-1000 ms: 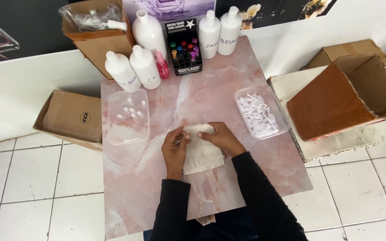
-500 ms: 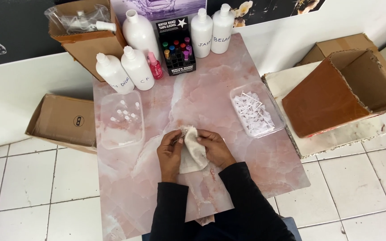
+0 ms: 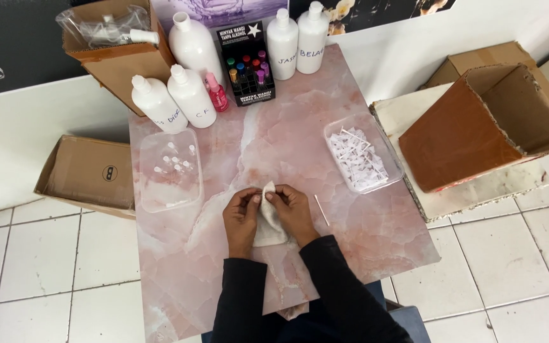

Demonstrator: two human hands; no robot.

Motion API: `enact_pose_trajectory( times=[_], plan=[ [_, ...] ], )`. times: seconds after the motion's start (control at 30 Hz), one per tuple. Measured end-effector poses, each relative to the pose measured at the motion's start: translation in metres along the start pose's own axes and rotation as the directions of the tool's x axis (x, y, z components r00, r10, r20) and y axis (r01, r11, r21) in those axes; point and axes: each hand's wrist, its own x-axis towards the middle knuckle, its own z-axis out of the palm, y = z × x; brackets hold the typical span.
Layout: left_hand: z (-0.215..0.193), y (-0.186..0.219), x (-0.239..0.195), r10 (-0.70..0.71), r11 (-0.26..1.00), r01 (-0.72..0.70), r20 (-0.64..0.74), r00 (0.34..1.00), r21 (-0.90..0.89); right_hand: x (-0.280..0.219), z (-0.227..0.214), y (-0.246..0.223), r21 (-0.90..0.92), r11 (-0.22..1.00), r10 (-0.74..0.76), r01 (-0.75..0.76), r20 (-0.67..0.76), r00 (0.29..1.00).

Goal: Assembling perfume samples by wrapping small sticks in paper squares.

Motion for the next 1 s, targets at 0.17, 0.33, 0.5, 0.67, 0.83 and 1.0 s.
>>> enact_pose_trajectory(
  times=[0.17, 0.33, 0.5, 0.67, 0.83, 1.0],
  plan=[
    [-0.004, -0.005, 0.003, -0.082, 0.996, 0.082, 0.024, 0.996, -0.032, 0.0, -0.001, -0.002, -0.049, 0.998, -0.042, 0.044, 0.04, 0.998],
    [-0.005, -0.006, 0.005, -0.125, 0.989, 0.124, -0.003, 0.992, -0.085, -0.006, -0.003, -0.009, -0.033, 0.999, -0.035, 0.038, 0.097, 0.995],
    [-0.007, -0.005, 0.007, -0.111, 0.991, 0.108, -0.031, 0.993, -0.082, -0.012, 0.005, -0.032, -0.048, 0.991, -0.125, 0.123, -0.045, 0.991],
    [-0.008, 0.003, 0.003, -0.063, 0.991, 0.053, -0.077, 0.995, -0.124, -0.008, 0.0, -0.017, -0.02, 0.998, -0.053, 0.052, -0.096, 0.994],
    [-0.002, -0.01, 0.001, -0.011, 0.995, 0.006, -0.048, 0.999, -0.104, -0.003, -0.003, -0.022, 0.063, 0.997, 0.057, -0.049, -0.131, 0.99],
    [-0.001, -0.008, 0.001, -0.064, 0.997, 0.063, -0.006, 0.998, -0.033, 0.015, -0.014, 0.002, 0.312, 0.938, 0.197, -0.15, -0.123, 0.973]
  ],
)
